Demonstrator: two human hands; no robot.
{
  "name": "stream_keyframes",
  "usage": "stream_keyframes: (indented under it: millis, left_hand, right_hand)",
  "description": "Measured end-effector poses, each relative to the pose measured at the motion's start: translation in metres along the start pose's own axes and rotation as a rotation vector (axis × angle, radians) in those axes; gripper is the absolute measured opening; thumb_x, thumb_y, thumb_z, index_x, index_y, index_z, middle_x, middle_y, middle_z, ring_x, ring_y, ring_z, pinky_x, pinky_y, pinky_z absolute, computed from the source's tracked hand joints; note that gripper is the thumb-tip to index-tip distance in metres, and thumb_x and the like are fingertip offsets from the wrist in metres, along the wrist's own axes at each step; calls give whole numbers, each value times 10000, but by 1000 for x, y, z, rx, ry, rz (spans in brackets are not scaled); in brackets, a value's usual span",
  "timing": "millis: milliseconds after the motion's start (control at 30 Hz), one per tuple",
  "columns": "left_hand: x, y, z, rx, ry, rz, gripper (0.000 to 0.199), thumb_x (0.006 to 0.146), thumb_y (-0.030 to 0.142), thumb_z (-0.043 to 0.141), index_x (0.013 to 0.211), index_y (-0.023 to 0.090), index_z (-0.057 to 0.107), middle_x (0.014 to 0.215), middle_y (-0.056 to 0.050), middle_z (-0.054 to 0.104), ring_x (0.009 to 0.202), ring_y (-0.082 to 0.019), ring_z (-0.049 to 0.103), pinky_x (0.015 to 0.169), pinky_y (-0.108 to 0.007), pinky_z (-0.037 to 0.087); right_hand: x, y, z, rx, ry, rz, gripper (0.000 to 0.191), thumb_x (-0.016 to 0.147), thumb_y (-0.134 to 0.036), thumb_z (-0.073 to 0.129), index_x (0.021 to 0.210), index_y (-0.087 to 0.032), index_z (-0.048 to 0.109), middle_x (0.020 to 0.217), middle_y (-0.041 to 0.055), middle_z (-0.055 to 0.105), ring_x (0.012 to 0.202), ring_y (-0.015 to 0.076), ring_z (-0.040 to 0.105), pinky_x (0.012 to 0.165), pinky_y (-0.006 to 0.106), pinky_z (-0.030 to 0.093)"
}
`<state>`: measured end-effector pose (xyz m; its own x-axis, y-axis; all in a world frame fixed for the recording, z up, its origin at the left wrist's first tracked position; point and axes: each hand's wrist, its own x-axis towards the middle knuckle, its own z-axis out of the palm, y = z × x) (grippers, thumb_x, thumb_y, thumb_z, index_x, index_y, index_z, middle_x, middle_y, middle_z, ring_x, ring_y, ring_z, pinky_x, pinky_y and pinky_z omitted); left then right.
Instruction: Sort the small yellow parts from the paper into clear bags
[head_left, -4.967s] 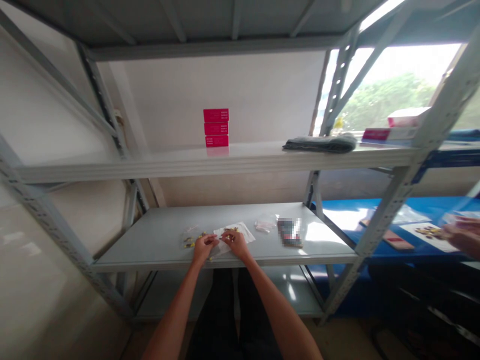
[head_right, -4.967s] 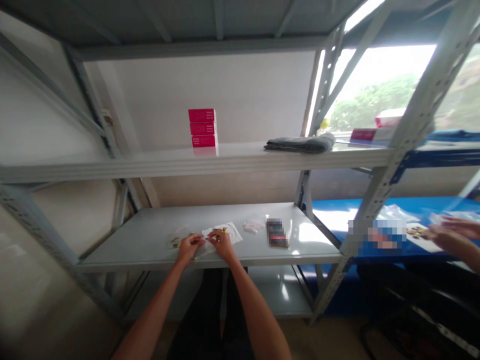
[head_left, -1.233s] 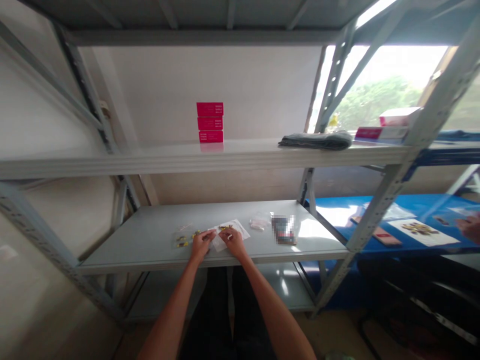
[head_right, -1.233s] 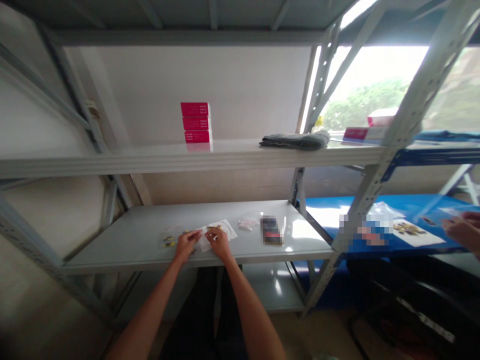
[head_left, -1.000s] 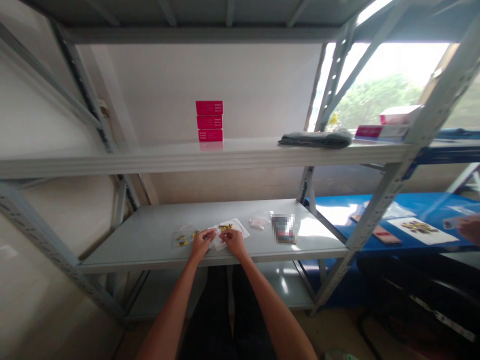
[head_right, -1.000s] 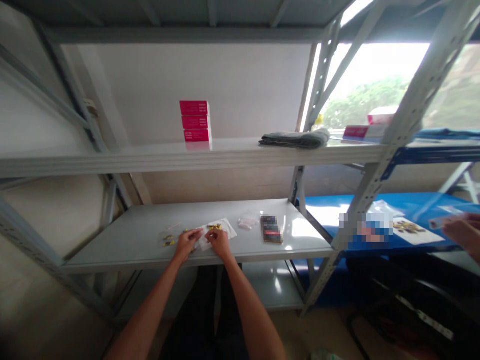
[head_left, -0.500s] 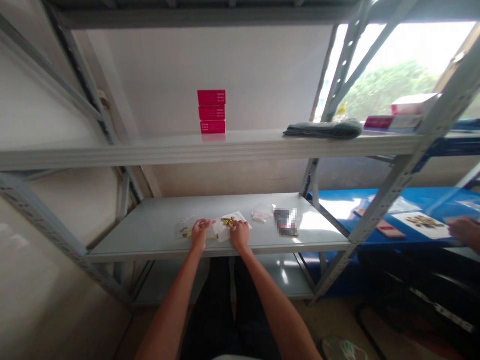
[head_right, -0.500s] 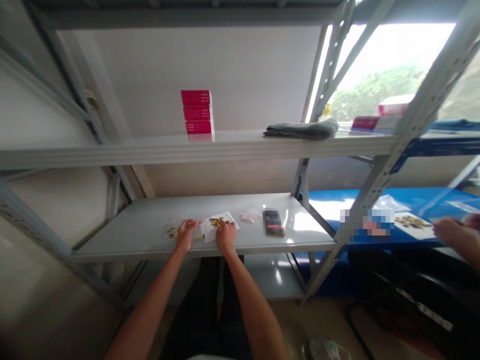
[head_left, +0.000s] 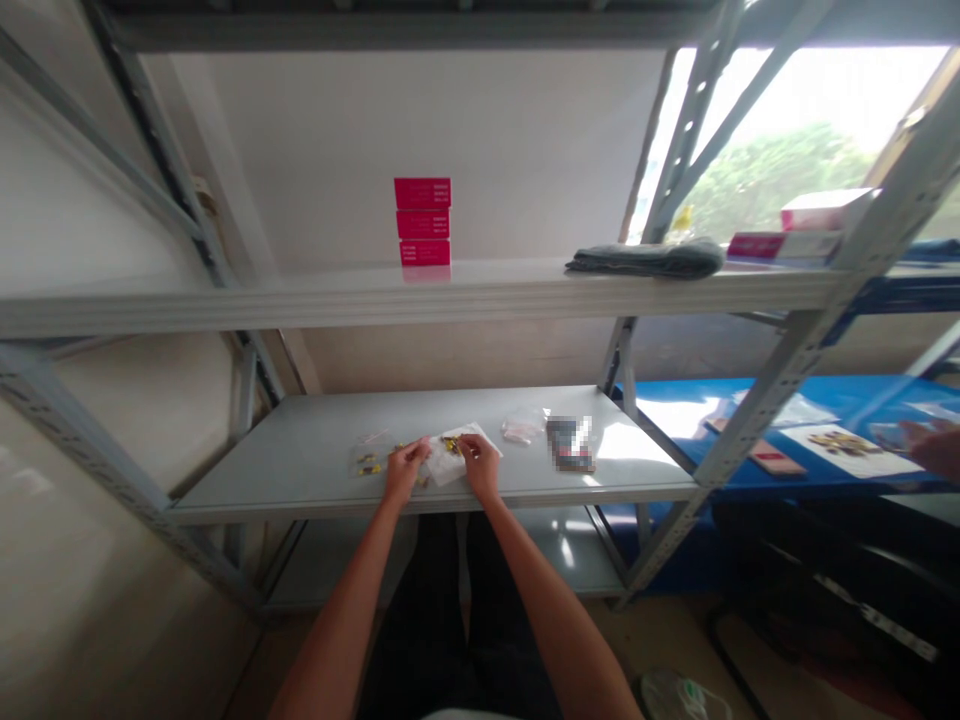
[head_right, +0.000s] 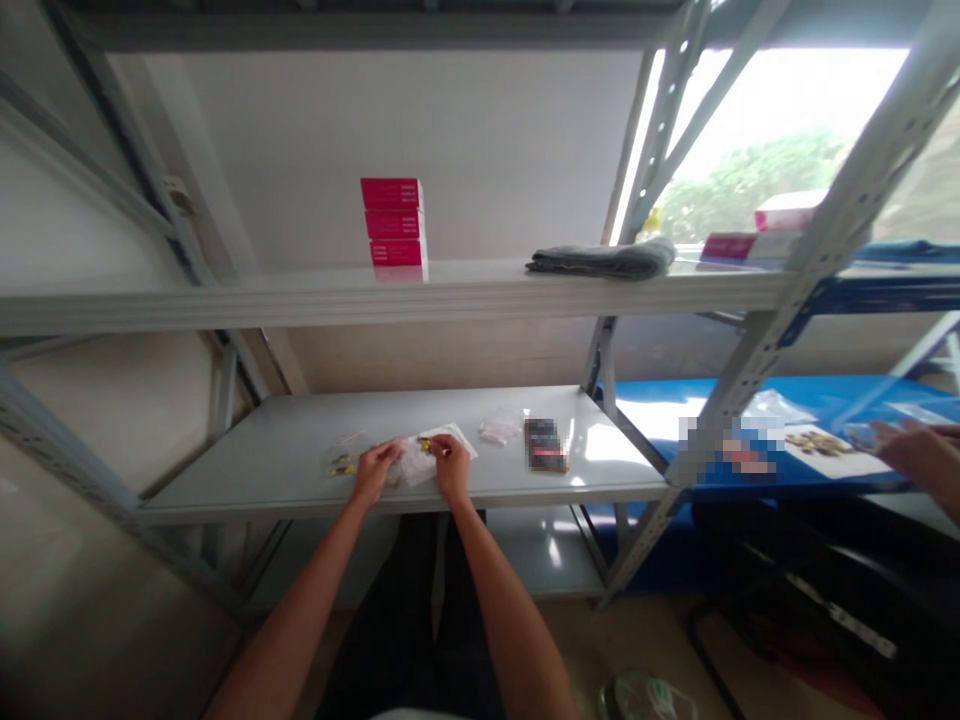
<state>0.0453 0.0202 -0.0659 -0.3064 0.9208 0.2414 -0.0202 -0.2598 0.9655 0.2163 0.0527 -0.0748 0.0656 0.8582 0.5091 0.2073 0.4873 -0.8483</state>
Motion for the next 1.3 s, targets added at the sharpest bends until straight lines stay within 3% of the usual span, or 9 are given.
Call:
stream_keyframes:
  millis: [133,267,400,533,633,767,867,1033,1300]
  left_hand:
    - [-1,3,1,61,-89,-6,454,655,452,826,1012,173,791,923,-99,792,854,-269,711,799,-357,541]
    - [-4,10,3,40,-122,-17,436,621,411,853,992,190,794,1019,-95,785,982,-286,701,877,-372,538]
    - [-4,9,3,68,-153,25,406,643,420,840,978,198,792,1032,-86,783,1022,-291,697,949,-416,515]
    - [0,2,1,71,-93,29,415,675,457,812,973,169,787,966,-112,782,862,-249,711,832,-353,538]
    - [2,-2,0,25,-7,29,444,698,501,785,966,148,768,872,-103,771,761,-213,690,749,-311,530]
    - [2,-2,0,-3,33,48,443,738,549,742,921,147,766,807,-87,755,744,-194,671,728,-286,509]
    - [2,-1,-1,19,22,57,464,770,589,698,908,153,774,799,-85,752,746,-196,664,710,-283,495]
    - [2,-2,-1,38,15,55,481,780,609,681,912,156,773,800,-78,746,766,-196,667,748,-290,499]
    - [1,-2,1,66,1,49,494,752,603,709,944,152,776,813,-69,747,759,-192,666,741,-286,506]
  right_hand:
    - [2,1,0,265,-75,3,234,856,-389,620,926,-183,708,878,58,737,803,194,676,765,310,536]
    - [1,-1,1,303,-198,-7,261,809,-409,698,953,-195,740,897,66,755,803,204,687,750,319,552]
    - [0,-8,0,164,-242,-27,214,829,-385,701,951,-227,777,1023,79,767,896,241,699,773,346,549]
    - [0,-10,-1,69,-261,-124,256,929,-309,564,1089,-268,759,1118,56,747,995,227,677,859,352,528]
    - [-2,-8,-1,-48,-111,-114,337,909,-197,504,1161,-227,725,1092,69,738,942,210,651,873,343,504]
    - [0,-3,0,-311,48,-81,385,812,-64,460,1016,-201,757,1019,71,719,984,227,602,934,350,441]
    - [10,-1,2,-491,4,-84,350,811,-59,485,940,-208,775,979,75,718,955,233,591,911,329,411]
    - [40,-1,13,-770,-227,-33,218,869,-156,581,926,-186,789,970,118,726,978,234,589,906,311,364]
    - [57,-4,30,-781,-301,-5,184,877,-204,631,857,-131,799,944,173,732,972,250,615,924,312,365]
